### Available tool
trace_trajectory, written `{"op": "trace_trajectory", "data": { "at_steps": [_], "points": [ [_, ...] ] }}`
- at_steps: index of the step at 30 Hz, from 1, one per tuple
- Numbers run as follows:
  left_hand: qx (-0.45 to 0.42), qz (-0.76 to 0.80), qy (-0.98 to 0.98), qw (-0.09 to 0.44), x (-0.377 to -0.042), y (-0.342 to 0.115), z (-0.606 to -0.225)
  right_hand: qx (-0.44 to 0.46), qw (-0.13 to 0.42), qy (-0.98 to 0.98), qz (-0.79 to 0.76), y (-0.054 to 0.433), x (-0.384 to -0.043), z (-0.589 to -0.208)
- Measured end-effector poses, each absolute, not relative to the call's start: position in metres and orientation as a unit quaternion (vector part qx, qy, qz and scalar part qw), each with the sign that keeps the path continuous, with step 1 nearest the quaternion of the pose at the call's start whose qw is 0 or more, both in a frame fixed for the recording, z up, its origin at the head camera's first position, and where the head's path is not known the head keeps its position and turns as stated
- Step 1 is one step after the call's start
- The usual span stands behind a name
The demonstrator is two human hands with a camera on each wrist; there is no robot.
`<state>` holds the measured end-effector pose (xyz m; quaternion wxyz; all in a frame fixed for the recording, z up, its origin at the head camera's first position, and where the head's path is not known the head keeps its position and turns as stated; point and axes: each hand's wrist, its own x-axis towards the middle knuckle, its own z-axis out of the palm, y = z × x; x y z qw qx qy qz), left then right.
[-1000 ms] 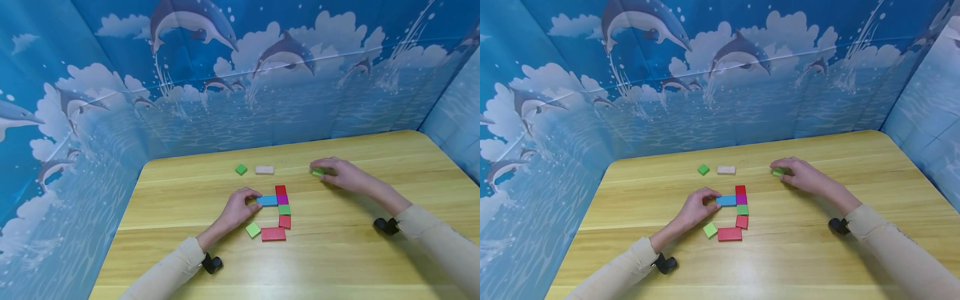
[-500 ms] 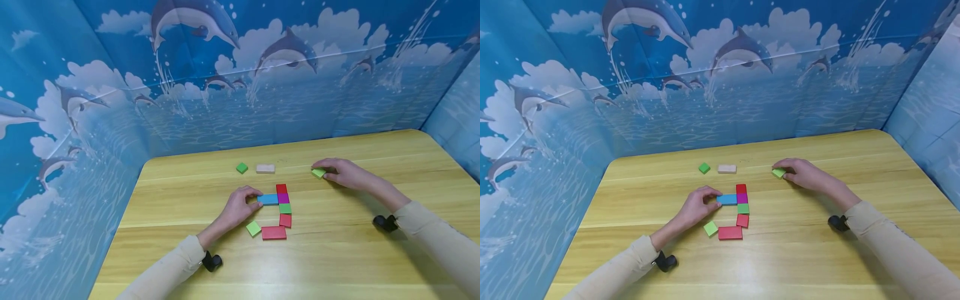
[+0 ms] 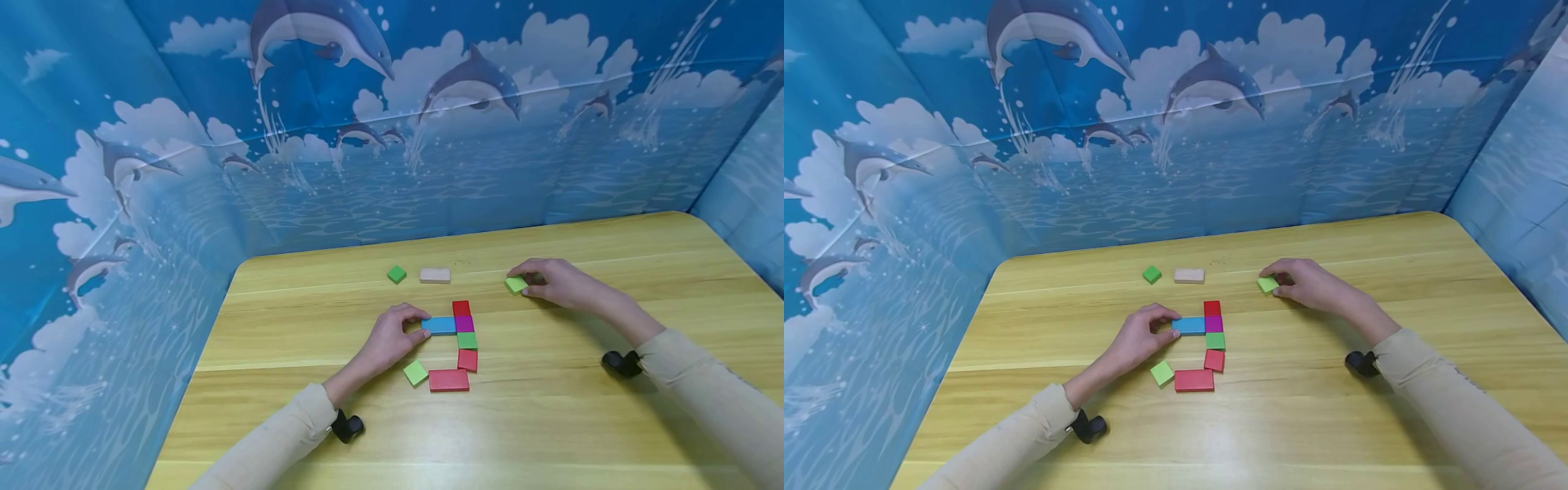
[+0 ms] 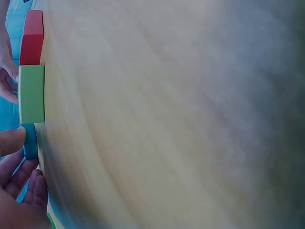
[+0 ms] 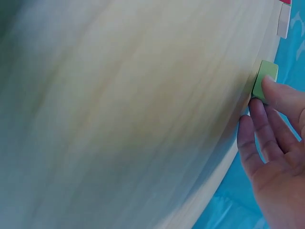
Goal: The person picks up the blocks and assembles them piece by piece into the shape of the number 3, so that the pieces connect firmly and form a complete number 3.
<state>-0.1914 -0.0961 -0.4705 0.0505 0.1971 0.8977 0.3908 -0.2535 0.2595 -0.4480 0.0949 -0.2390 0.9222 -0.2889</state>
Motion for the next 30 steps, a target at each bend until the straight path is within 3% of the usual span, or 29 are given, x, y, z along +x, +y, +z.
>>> {"op": "trace_trajectory", "data": {
  "at_steps": [30],
  "points": [
    [0.19, 0.414, 0.889, 0.05, -0.19, -0.096, -0.469, -0.241, 0.091, 0.904, -0.341, 0.218, -0.258, -0.447]
  ]
}}
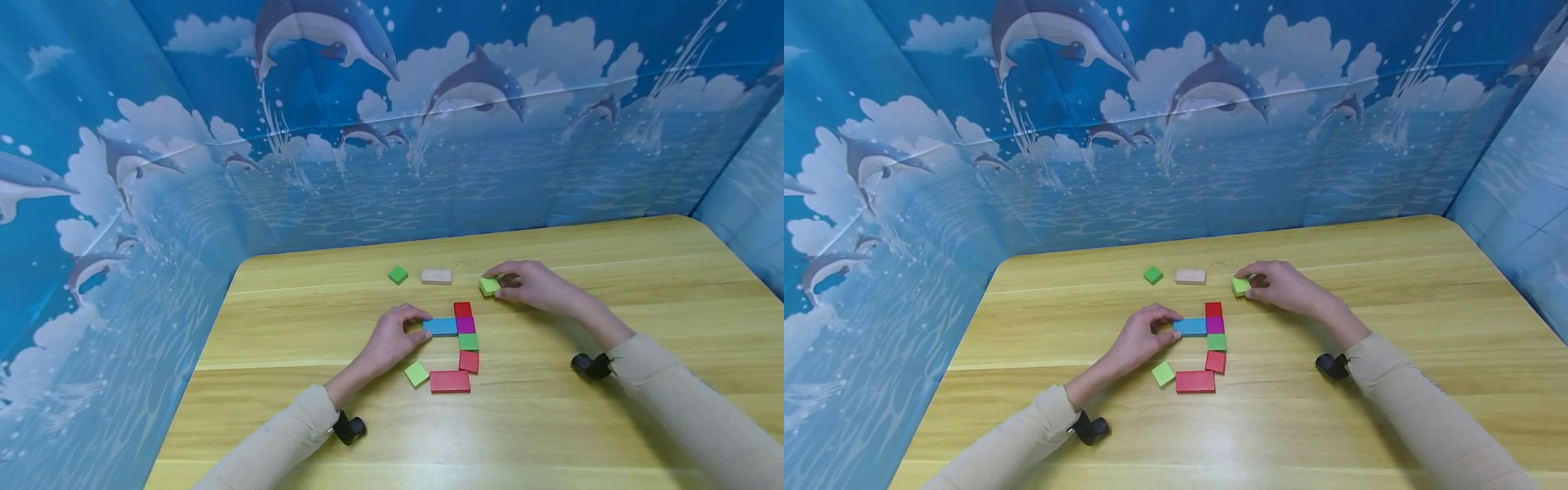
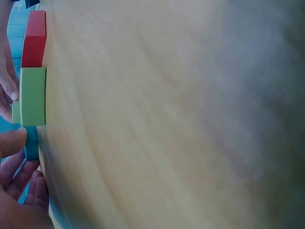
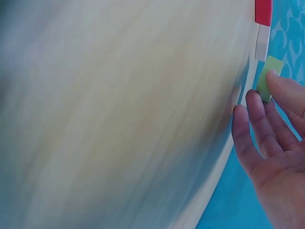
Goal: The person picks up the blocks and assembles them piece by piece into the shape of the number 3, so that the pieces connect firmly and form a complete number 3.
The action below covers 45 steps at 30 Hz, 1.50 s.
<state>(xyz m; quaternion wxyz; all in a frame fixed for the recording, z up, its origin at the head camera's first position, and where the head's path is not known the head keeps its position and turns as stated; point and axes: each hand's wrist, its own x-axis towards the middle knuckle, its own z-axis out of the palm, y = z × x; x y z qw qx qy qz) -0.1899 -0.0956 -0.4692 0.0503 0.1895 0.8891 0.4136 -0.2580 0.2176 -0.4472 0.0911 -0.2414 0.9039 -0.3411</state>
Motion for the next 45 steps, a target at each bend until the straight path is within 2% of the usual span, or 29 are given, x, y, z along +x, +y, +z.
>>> {"op": "trace_trajectory", "data": {
  "at_steps": [19, 36, 45],
  "points": [
    [0.194, 0.413, 0.889, 0.045, -0.19, -0.096, -0.471, -0.229, 0.097, 0.898, -0.364, 0.191, -0.259, -0.447],
    [0.193, 0.417, 0.887, 0.045, -0.19, -0.095, -0.47, -0.237, 0.131, 0.898, -0.348, 0.18, -0.267, -0.445],
    [0.19, 0.416, 0.888, 0.048, -0.19, -0.096, -0.469, -0.249, 0.127, 0.897, -0.343, 0.173, -0.269, -0.447]
  ]
}}
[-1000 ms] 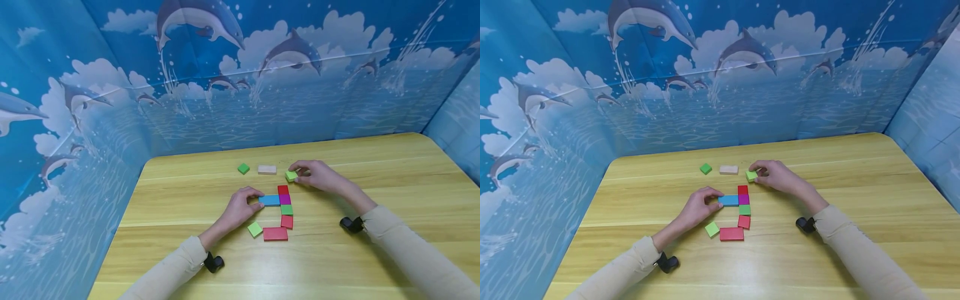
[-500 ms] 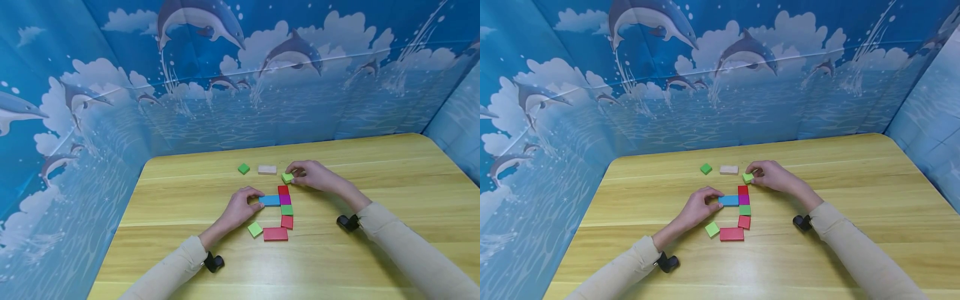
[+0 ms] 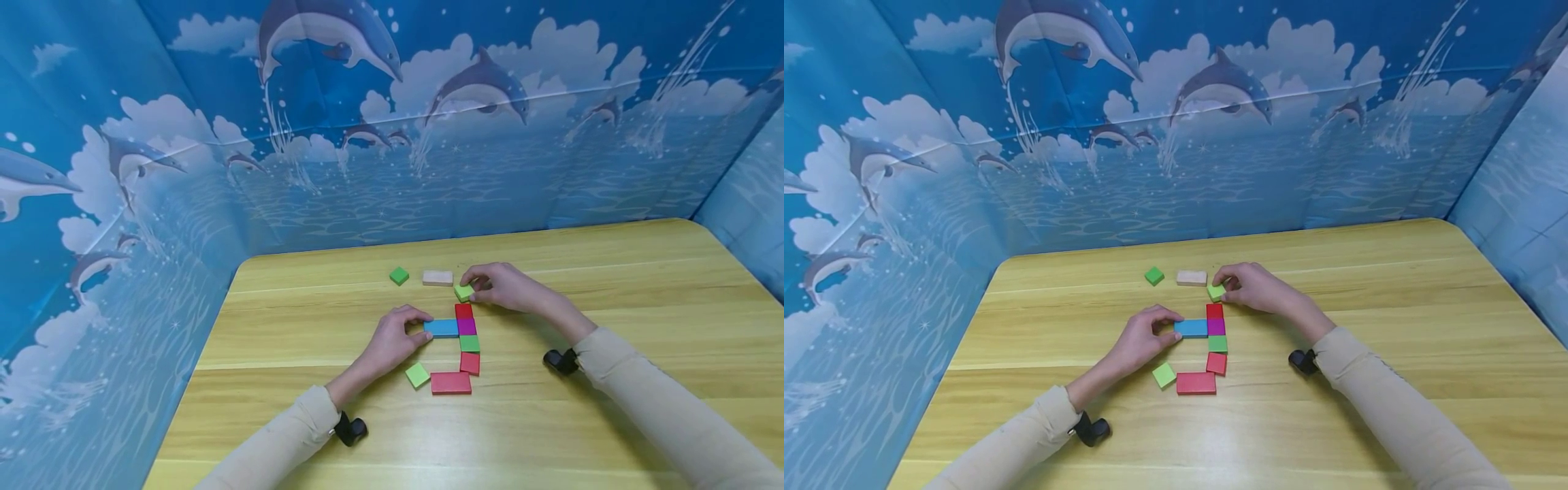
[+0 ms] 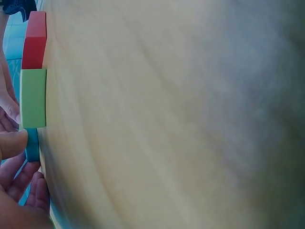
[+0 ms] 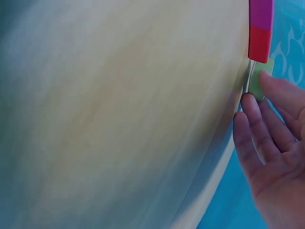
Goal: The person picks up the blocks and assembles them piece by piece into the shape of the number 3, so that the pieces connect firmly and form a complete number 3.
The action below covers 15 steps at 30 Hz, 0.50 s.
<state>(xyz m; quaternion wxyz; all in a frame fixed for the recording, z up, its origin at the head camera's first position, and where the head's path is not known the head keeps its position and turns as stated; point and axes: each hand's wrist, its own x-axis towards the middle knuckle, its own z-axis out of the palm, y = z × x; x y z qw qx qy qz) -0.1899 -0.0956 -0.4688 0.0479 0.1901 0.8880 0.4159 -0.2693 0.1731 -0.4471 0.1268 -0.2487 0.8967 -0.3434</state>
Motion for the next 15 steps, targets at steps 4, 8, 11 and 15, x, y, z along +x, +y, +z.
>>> {"op": "trace_trajectory", "data": {
  "at_steps": [4, 8, 11, 15],
  "points": [
    [0.19, 0.415, 0.888, 0.048, -0.1896, -0.0953, -0.4693, -0.245, 0.125, 0.901, -0.337, 0.1712, -0.2697, -0.4476],
    [0.189, 0.416, 0.888, 0.046, -0.1896, -0.0948, -0.4702, -0.238, 0.126, 0.902, -0.336, 0.1697, -0.2691, -0.4469],
    [0.188, 0.417, 0.888, 0.046, -0.1894, -0.0946, -0.4705, -0.237, 0.129, 0.902, -0.337, 0.1689, -0.2684, -0.4465],
    [0.185, 0.42, 0.887, 0.049, -0.1899, -0.0951, -0.4706, -0.24, 0.131, 0.899, -0.341, 0.1681, -0.2677, -0.4456]
  ]
}}
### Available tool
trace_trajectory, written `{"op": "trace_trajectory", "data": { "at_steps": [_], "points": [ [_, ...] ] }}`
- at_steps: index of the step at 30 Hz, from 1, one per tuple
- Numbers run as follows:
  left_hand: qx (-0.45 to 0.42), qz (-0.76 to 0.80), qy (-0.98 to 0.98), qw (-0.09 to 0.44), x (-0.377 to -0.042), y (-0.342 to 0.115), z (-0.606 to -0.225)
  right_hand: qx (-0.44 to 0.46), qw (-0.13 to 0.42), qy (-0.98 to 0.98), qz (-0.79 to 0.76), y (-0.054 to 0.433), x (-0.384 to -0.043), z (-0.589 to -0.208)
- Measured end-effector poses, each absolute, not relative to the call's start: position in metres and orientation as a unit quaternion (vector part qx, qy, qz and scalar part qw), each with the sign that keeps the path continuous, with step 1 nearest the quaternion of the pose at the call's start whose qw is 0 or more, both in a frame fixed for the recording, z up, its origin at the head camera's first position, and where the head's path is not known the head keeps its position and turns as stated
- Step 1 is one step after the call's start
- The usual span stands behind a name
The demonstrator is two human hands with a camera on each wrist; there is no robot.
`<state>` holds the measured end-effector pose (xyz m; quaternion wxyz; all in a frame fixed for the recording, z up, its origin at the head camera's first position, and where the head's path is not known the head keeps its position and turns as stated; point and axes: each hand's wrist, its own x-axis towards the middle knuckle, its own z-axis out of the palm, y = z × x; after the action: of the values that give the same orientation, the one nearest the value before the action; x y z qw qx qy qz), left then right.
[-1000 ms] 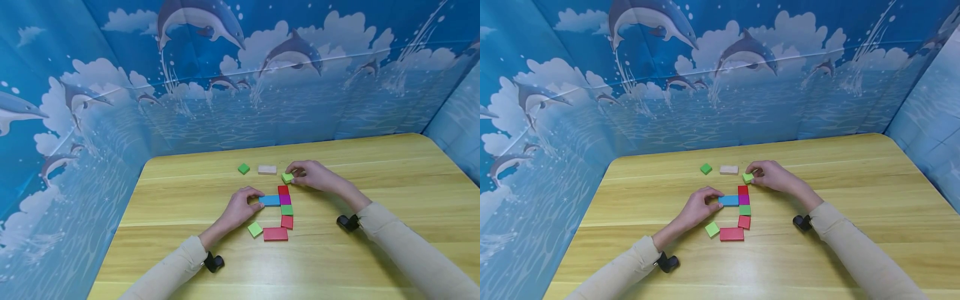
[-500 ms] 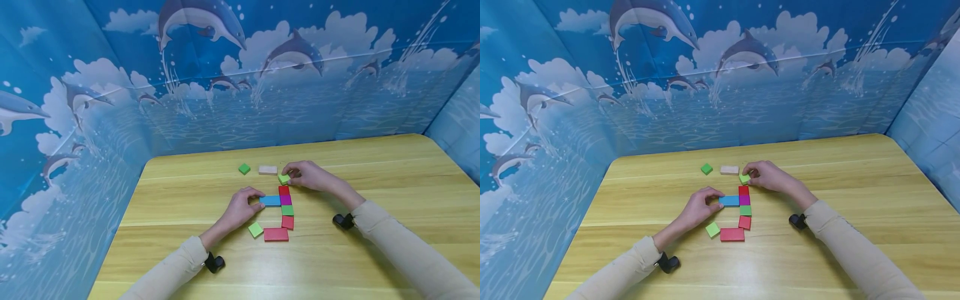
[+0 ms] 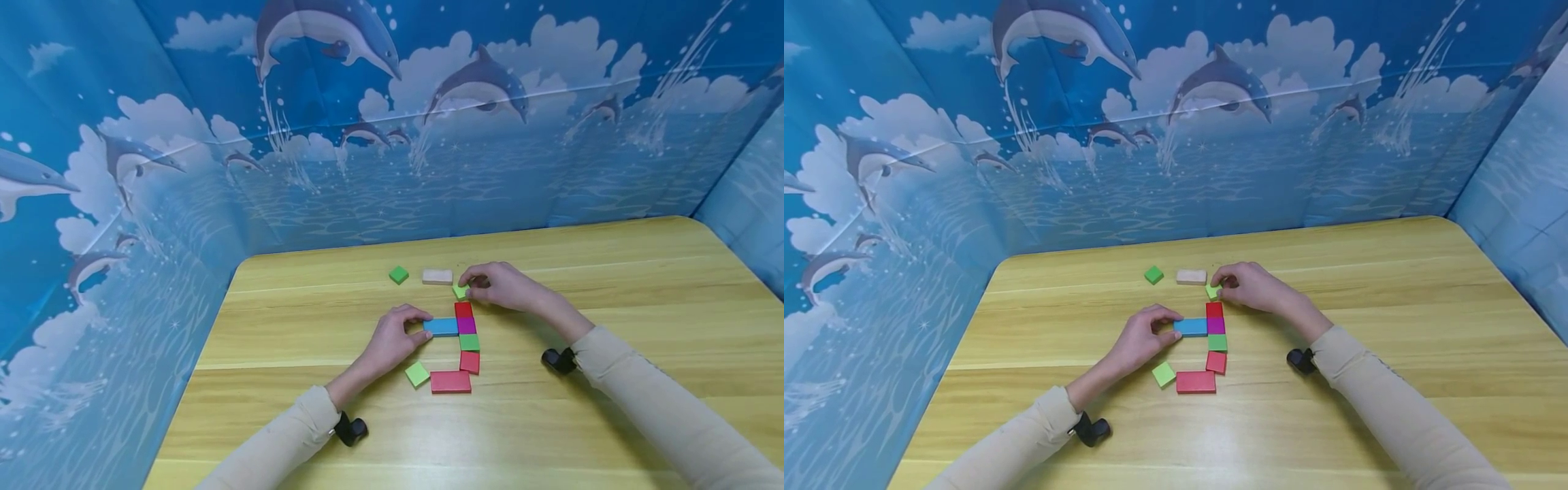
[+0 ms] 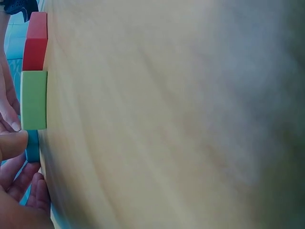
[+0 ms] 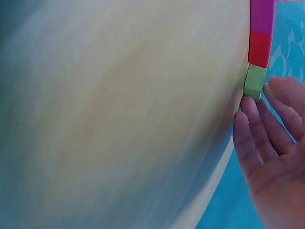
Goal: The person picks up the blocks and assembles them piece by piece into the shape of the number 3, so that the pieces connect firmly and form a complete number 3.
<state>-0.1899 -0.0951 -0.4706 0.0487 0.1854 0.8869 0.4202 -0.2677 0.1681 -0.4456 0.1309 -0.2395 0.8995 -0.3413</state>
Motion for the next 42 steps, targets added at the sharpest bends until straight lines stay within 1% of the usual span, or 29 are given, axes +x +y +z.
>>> {"op": "trace_trajectory", "data": {
  "at_steps": [11, 42],
  "points": [
    [0.185, 0.419, 0.887, 0.055, -0.1917, -0.0957, -0.4721, -0.246, 0.115, 0.9, -0.342, 0.1638, -0.2653, -0.4456],
    [0.186, 0.413, 0.89, 0.049, -0.1906, -0.0952, -0.4713, -0.257, 0.129, 0.895, -0.34, 0.1636, -0.2637, -0.4465]
  ]
}}
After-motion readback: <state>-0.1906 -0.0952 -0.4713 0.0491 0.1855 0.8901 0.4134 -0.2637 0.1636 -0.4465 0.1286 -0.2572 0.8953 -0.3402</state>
